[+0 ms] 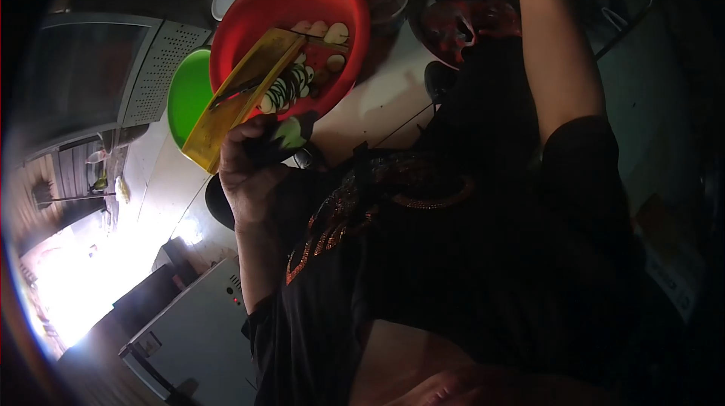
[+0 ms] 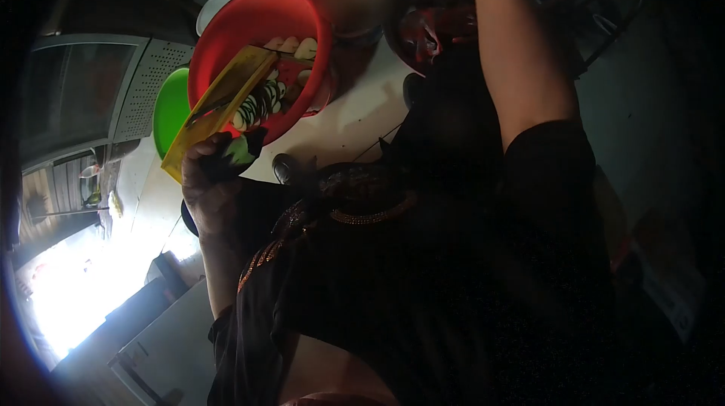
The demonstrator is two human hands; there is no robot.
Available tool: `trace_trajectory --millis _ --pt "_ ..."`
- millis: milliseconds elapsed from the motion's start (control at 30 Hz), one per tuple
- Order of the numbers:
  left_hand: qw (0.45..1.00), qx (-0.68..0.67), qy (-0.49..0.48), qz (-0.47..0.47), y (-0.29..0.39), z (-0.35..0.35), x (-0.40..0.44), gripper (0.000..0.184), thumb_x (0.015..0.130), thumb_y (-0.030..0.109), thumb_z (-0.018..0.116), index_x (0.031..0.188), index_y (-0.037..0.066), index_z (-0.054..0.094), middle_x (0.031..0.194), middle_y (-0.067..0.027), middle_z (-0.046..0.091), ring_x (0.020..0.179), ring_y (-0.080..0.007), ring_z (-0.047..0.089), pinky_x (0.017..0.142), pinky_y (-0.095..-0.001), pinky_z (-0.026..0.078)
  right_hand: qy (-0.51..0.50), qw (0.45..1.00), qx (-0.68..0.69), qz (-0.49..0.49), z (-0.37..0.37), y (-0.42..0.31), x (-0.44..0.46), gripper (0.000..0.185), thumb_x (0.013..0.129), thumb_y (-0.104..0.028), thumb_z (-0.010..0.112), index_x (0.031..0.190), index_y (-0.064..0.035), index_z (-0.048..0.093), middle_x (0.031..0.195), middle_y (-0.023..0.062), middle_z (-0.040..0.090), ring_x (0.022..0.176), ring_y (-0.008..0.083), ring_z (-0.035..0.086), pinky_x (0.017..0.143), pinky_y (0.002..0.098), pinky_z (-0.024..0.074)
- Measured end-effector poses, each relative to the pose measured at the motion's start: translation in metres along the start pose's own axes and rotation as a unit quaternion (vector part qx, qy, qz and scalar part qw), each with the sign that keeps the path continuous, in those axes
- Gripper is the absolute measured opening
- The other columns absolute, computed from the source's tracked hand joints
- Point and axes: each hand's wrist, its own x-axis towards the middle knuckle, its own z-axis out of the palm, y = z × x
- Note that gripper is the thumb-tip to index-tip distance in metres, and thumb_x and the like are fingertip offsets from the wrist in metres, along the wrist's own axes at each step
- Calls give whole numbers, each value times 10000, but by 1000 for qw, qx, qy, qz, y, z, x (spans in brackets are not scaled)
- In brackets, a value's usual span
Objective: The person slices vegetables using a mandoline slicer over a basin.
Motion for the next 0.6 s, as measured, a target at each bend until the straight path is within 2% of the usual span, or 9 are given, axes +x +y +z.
trace_trajectory --millis 33,100,133,200,233,300,433,467,600 --pt "1000 -5 14 -9 -1 0 0 573 535 -127 530 1093 2 526 1161 -143 550 1115 -291 558 973 -445 469 -78 988 -120 50 1 35 1 151 814 -195 599 855 -51 623 801 152 647 755 274 624 684 371 479" --pt "999 -12 28 -16 -3 -3 2 576 532 -125 533 1092 8 529 1156 -137 554 1121 -285 553 986 -440 459 -249 914 -277 157 -16 29 -11 218 811 -247 573 894 -57 639 878 183 652 838 327 627 727 405 477" --pt "1000 3 26 -6 -6 -6 4 580 531 -128 537 1094 12 531 1156 -133 556 1129 -277 545 989 -431 454 -277 896 -278 206 -17 47 -16 272 798 -286 566 934 -68 656 957 196 652 913 341 620 767 418 473" --pt "999 19 27 2 -9 -5 7 585 531 -131 540 1097 17 533 1156 -128 558 1136 -268 537 992 -421 449 -315 864 -292 262 -16 66 -14 243 797 -214 564 976 -84 664 1014 195 646 937 332 615 776 404 474" --pt "999 33 15 2 -7 -2 9 589 554 -108 555 1128 18 516 1177 -132 548 1150 -270 528 1003 -411 434 -316 864 -292 261 -15 72 -16 243 797 -214 564 976 -84 664 1014 195 646 937 332 615 776 404 474" --pt "999 49 5 1 -7 3 14 595 577 -84 570 1159 19 500 1198 -137 538 1164 -272 518 1015 -401 419 -228 922 -266 163 -15 71 -20 200 800 -151 566 949 -90 685 957 184 666 854 302 645 736 376 494" --pt "999 39 22 1 -7 11 23 590 590 -120 556 1162 15 501 1189 -134 546 1144 -258 529 975 -377 443 -168 957 -139 194 -12 53 -23 99 797 -95 613 828 -81 706 761 121 686 642 211 657 595 319 508" --pt "999 14 38 -6 -7 13 25 585 597 -150 557 1156 17 509 1187 -131 549 1130 -241 536 956 -358 456 -140 962 -19 232 -8 61 -23 85 794 -76 636 848 -69 702 740 97 680 623 194 651 548 314 498" --pt "993 7 114 12 -7 25 38 468 754 -70 585 1197 18 459 1175 -150 521 1073 -269 560 875 -393 514 -182 955 78 222 4 12 -23 86 802 -67 636 848 -9 679 662 69 640 522 141 598 504 274 481"
